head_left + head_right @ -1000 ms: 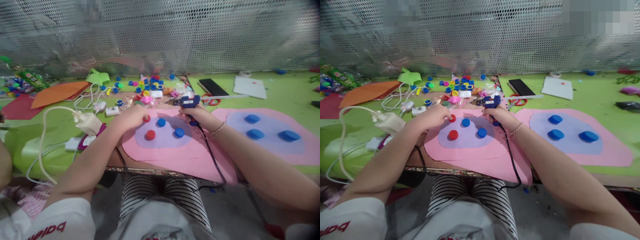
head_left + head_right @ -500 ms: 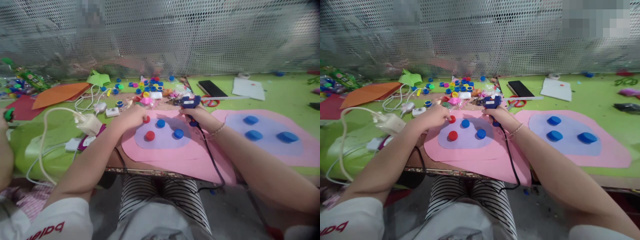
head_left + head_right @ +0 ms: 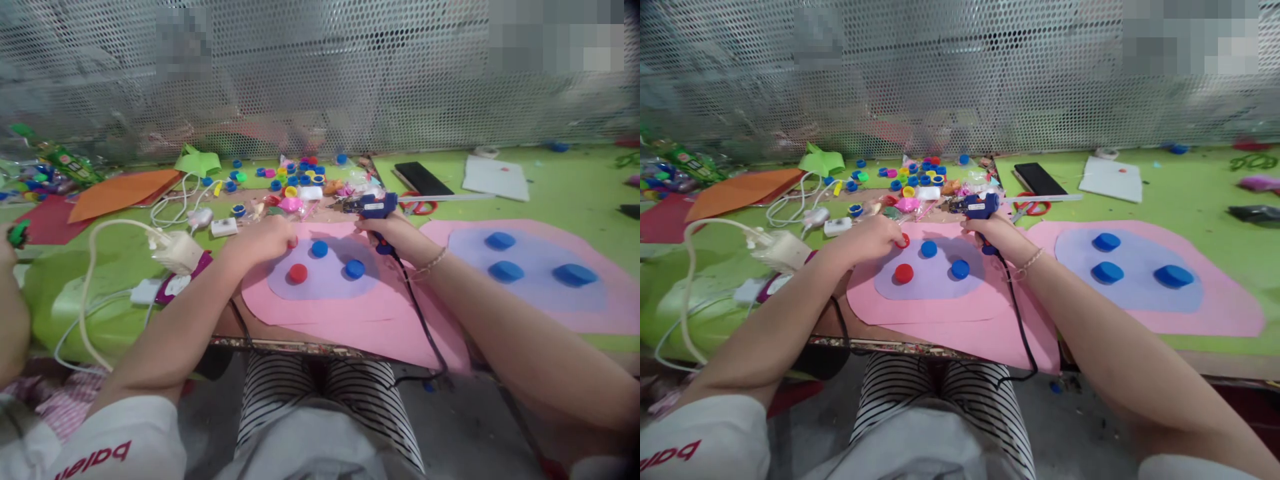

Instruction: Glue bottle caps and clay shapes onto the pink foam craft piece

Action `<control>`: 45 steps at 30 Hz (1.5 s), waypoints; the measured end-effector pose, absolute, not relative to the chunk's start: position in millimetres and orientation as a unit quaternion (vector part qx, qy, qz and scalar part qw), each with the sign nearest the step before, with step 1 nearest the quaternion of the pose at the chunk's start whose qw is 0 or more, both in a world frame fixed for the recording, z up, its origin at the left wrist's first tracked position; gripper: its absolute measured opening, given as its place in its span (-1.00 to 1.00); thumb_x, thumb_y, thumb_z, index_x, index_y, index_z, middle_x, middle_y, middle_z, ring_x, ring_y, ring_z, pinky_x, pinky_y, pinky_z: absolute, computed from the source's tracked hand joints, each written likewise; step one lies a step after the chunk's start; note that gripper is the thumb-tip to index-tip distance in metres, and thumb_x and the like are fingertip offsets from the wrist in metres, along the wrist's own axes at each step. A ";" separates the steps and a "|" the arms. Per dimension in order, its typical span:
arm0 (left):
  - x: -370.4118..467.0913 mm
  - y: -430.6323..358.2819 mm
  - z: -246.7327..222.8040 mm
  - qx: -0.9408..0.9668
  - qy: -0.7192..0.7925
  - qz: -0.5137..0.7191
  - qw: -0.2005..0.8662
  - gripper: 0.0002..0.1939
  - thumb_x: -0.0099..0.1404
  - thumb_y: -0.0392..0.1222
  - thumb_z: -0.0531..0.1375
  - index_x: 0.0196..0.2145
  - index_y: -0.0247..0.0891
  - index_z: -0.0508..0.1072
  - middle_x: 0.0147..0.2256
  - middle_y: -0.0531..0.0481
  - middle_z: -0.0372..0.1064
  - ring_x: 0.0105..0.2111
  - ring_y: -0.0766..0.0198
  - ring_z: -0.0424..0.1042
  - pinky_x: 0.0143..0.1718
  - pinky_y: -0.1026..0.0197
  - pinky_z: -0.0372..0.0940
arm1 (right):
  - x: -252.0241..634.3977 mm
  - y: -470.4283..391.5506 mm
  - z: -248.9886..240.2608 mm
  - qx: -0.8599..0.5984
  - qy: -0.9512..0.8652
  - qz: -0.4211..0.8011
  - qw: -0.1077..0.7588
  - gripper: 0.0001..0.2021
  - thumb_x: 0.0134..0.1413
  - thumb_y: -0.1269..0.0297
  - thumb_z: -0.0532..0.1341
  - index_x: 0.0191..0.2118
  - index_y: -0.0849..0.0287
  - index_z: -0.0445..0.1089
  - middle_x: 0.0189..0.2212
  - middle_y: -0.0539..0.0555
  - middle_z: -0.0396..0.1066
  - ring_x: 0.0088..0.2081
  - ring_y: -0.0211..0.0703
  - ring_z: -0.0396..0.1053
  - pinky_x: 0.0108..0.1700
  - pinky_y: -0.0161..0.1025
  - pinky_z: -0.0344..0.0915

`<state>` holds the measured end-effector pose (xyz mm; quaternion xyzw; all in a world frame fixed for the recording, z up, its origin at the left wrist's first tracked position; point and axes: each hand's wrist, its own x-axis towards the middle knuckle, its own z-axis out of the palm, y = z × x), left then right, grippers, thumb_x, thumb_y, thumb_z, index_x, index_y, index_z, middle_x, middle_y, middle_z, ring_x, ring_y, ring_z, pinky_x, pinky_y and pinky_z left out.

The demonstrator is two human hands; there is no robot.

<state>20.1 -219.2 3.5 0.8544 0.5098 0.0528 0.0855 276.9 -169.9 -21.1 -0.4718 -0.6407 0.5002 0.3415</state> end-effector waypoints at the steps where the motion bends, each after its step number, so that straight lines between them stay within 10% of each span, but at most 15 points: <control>1: 21.0 -220.4 2.9 0.849 0.517 0.044 0.096 -0.66 0.03 -0.43 0.04 -0.34 -0.24 0.55 -0.33 -0.07 0.49 -0.24 0.22 0.42 -0.11 0.17 0.22 | 276.8 -170.2 -21.0 -0.470 -0.641 0.502 0.341 -0.85 -0.14 0.29 0.24 -0.58 0.22 0.30 -0.80 -0.06 0.19 -0.72 -0.36 0.12 -0.65 -0.36 0.05; 22: 20.6 -216.9 6.4 0.831 0.553 0.018 0.056 -0.70 0.02 -0.38 0.05 -0.38 -0.23 0.56 -0.41 -0.07 0.48 -0.34 0.20 0.40 -0.18 0.14 0.19 | 278.2 -167.5 -23.1 -0.471 -0.621 0.519 0.351 -0.85 -0.17 0.27 0.25 -0.56 0.23 0.31 -0.82 -0.06 0.17 -0.74 -0.36 0.10 -0.67 -0.36 0.05; 31: 15.8 -215.0 -6.9 0.832 0.551 0.026 0.062 -0.70 0.16 0.00 0.07 -0.25 -0.21 0.43 -0.25 -0.12 0.41 -0.29 0.18 0.35 -0.26 0.16 0.17 | 277.3 -168.2 -23.0 -0.469 -0.633 0.508 0.348 -0.84 -0.15 0.27 0.24 -0.57 0.21 0.28 -0.80 -0.06 0.18 -0.74 -0.36 0.11 -0.65 -0.36 0.06; 45: 20.5 -217.9 -2.0 0.839 0.542 0.029 0.037 -0.77 0.16 -0.12 0.06 -0.30 -0.25 0.43 -0.26 -0.11 0.37 -0.31 0.20 0.34 -0.32 0.18 0.15 | 278.4 -167.0 -24.5 -0.475 -0.630 0.512 0.339 -0.85 -0.16 0.27 0.25 -0.54 0.22 0.30 -0.78 -0.06 0.19 -0.72 -0.35 0.13 -0.64 -0.35 0.08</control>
